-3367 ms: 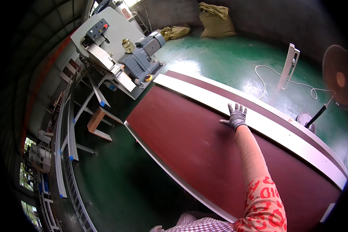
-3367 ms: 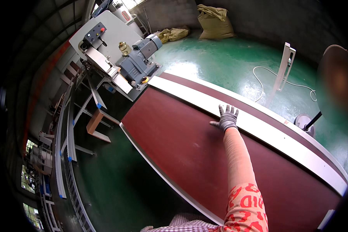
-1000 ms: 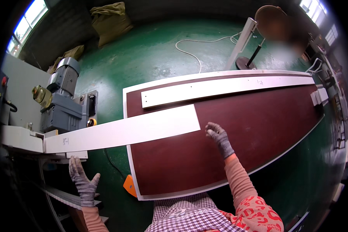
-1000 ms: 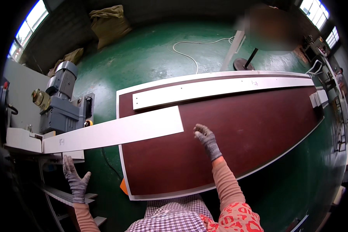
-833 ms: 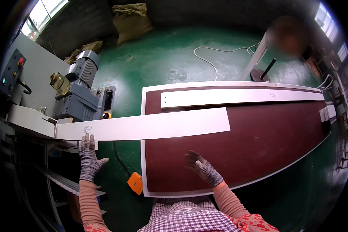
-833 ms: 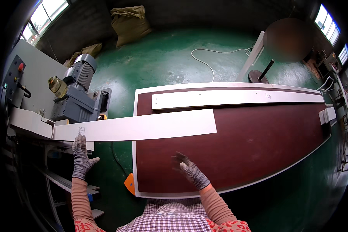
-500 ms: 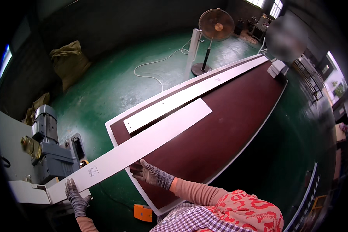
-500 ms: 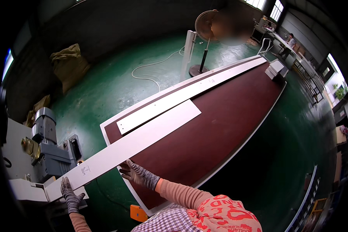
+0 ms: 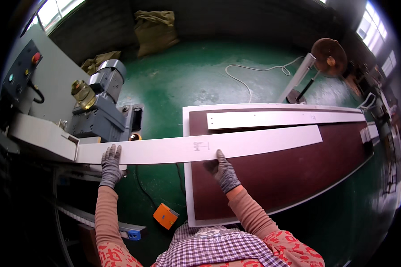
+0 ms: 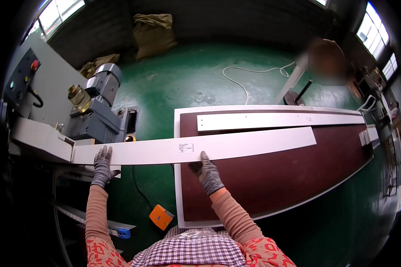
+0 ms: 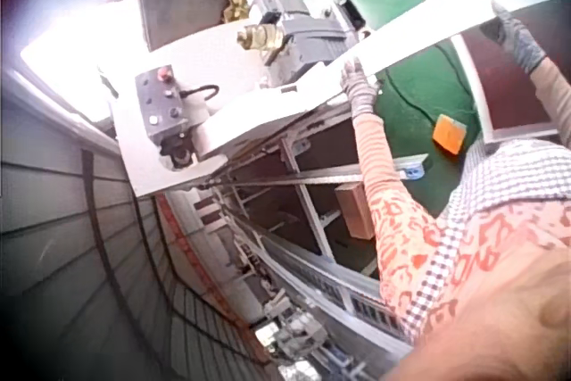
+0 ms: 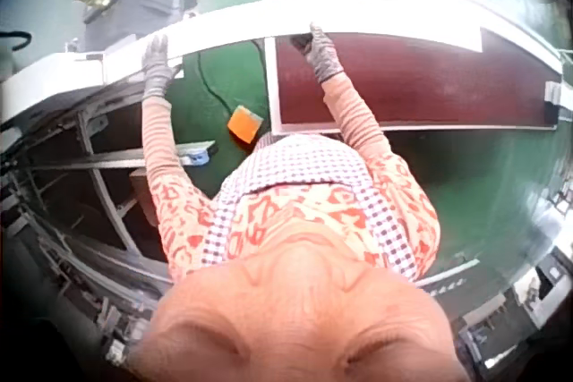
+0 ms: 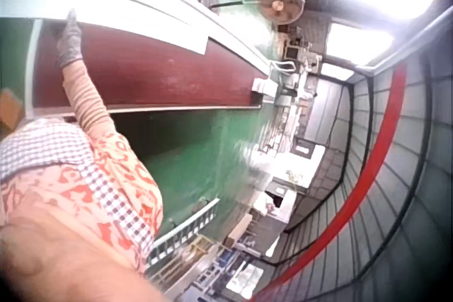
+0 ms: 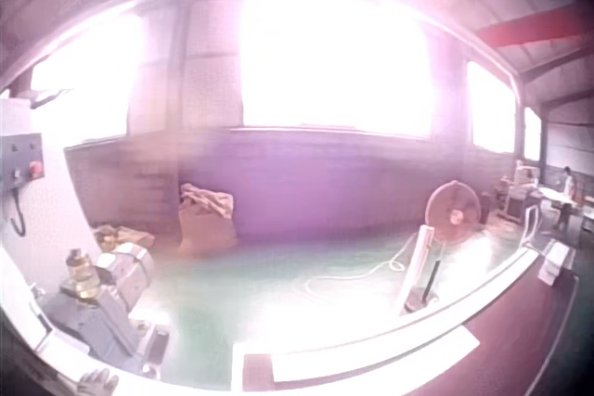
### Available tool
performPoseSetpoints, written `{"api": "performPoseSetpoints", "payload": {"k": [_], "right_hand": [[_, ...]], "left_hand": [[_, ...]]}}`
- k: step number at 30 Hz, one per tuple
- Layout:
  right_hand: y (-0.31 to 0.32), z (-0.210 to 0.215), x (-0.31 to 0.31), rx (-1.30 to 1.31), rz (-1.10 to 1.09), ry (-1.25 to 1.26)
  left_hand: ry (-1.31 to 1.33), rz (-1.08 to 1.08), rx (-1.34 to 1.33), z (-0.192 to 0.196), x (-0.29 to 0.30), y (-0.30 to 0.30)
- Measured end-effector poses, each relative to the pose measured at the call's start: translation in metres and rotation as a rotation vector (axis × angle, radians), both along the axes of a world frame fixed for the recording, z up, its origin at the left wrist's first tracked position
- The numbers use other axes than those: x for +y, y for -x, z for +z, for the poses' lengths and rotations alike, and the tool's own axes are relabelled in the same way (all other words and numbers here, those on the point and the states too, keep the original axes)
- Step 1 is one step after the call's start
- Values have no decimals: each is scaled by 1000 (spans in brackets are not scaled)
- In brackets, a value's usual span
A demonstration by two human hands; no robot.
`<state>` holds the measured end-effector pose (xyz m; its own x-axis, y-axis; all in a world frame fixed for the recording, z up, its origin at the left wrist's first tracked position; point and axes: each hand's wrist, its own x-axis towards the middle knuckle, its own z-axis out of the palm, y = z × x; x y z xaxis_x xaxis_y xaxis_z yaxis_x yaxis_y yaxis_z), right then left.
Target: The person operates a large industrial edge banding machine in a factory setting. They feed white rectangular wooden panels into the machine one by one, retrieve them after processing, and stack them on a nearby table. The person wears protective gloves and a patterned shirt while performing the repetitive task.
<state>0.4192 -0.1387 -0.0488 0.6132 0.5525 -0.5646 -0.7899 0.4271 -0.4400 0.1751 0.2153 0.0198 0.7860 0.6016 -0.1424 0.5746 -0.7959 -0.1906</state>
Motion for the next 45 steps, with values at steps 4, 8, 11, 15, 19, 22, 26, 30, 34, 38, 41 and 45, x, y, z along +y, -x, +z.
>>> {"api": "performPoseSetpoints", "payload": {"k": [4,8,11,15,19,22,26,30,34,38,41,45], "right_hand": [[-26,-10,-39,-35,-42,69],[-52,-6,-75,-73,-100,139],[-74,-15,-97,-95,-209,188],[-100,-15,-119,-87,-349,257],[-134,-34,-138,-50,-495,244],[-148,-17,-154,-19,-650,223],[-165,-20,-168,25,-788,-95],[-140,-20,-138,12,-729,-321],[-78,-28,-84,73,-449,-457],[-12,-30,4,205,-144,-401],[0,-22,33,346,-294,-259],[-23,-15,15,299,-346,-205]], "left_hand": [[-42,-7,38,-6,11,-4],[-9,3,21,5,6,-19],[48,-147,50,6,8,-34],[76,-234,-37,15,18,-28],[95,-123,105,20,45,-12],[103,-119,203,23,61,-13],[75,-148,180,20,70,-19],[81,-322,58,0,62,-35],[17,-373,197,29,-2,-89],[102,-394,57,24,-24,-89],[51,-551,-59,16,-47,-113],[144,-483,5,29,-83,-131]]}}
